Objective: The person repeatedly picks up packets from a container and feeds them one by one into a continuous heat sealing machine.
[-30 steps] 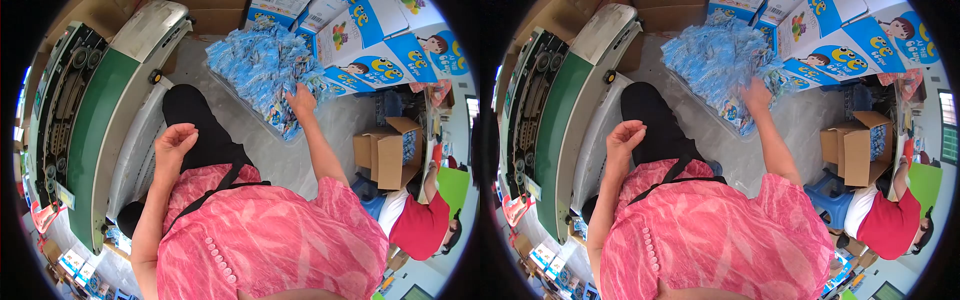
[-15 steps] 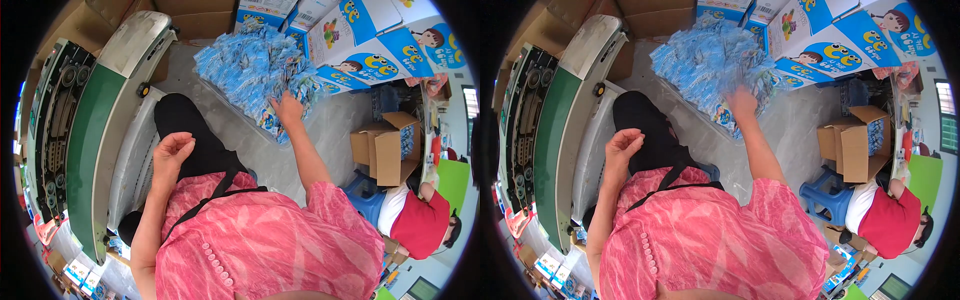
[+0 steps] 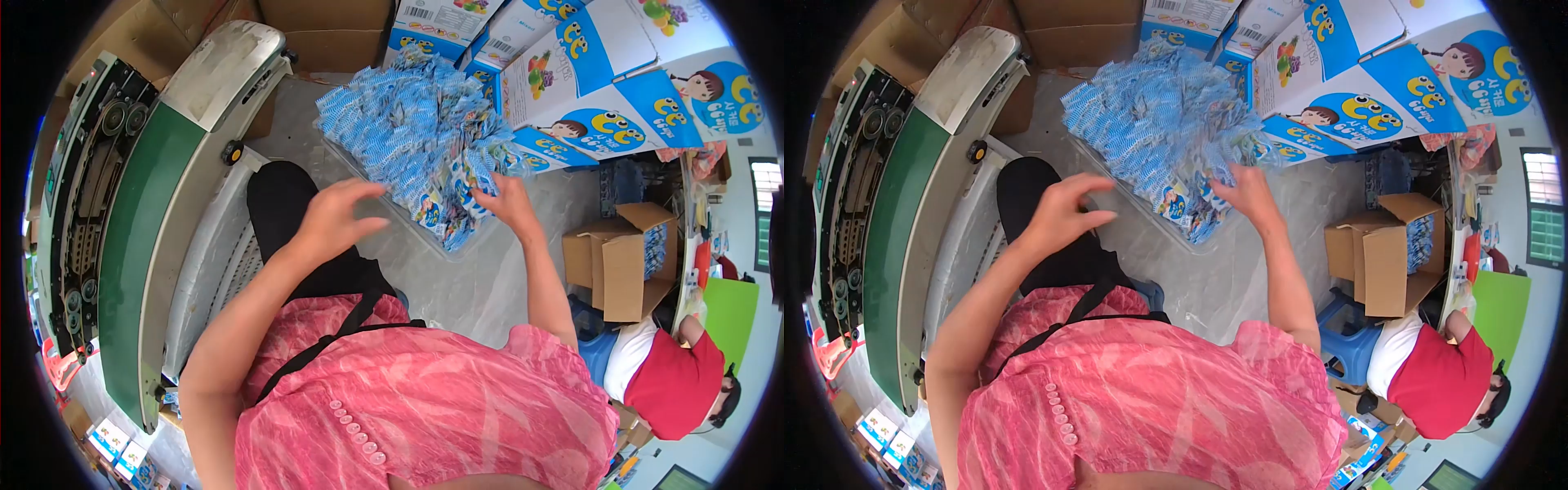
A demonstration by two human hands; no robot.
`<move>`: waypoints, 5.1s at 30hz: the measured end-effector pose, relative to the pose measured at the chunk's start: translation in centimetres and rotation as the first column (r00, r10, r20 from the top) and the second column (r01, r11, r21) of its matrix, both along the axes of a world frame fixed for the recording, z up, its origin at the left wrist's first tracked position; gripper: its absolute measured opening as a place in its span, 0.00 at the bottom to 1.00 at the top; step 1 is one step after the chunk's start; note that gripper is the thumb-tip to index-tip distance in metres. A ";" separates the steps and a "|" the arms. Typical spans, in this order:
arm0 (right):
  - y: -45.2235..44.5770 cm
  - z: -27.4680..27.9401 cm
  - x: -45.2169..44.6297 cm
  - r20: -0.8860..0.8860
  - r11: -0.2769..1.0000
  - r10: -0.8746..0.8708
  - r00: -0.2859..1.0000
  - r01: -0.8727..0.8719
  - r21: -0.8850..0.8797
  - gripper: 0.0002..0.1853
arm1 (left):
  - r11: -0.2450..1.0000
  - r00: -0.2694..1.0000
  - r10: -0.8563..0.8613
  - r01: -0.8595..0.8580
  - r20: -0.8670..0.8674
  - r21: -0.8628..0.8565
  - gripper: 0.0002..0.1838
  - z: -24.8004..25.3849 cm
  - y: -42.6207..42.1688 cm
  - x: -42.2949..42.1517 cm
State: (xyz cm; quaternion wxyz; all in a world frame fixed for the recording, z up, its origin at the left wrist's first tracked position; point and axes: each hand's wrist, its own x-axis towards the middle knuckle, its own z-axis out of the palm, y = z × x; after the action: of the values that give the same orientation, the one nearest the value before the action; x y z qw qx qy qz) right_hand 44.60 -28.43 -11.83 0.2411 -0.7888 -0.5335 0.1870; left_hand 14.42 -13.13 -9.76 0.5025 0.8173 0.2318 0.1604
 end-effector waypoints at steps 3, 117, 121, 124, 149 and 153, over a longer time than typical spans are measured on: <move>-0.4 3.7 -0.1 0.022 0.992 0.128 0.992 -0.128 0.014 0.16 | 0.962 0.993 -0.115 0.110 0.007 0.250 0.47 -1.3 0.2 6.1; 23.7 16.3 -38.3 -0.680 0.698 0.629 0.377 -0.660 0.279 0.11 | 0.621 0.190 0.783 -0.176 0.593 -0.764 0.39 7.1 0.1 -25.8; 25.9 14.8 -35.9 -0.891 0.928 0.309 0.334 -0.310 0.205 0.13 | 0.601 0.169 0.798 -0.140 0.579 -0.787 0.38 6.8 0.2 -25.4; 30.0 12.8 -32.0 -0.862 0.959 0.272 0.426 -0.194 0.207 0.15 | 0.584 0.166 0.809 -0.118 0.564 -0.803 0.37 7.0 0.2 -25.3; 23.3 15.6 -37.8 -0.733 0.808 0.566 0.378 -0.432 0.401 0.09 | 0.531 0.065 0.847 -0.163 0.528 -0.831 0.37 8.4 0.4 -24.2; 23.8 14.9 -36.3 -0.833 0.842 0.462 0.306 -0.445 0.304 0.11 | 0.525 0.064 0.850 -0.173 0.522 -0.833 0.36 8.0 0.4 -23.6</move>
State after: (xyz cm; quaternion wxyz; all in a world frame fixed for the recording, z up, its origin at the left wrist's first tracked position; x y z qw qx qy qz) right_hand 8.30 -4.67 3.11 0.4250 -0.3888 -0.5292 0.6231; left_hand -9.19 -12.78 -1.74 0.6486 0.2133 0.2323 0.6928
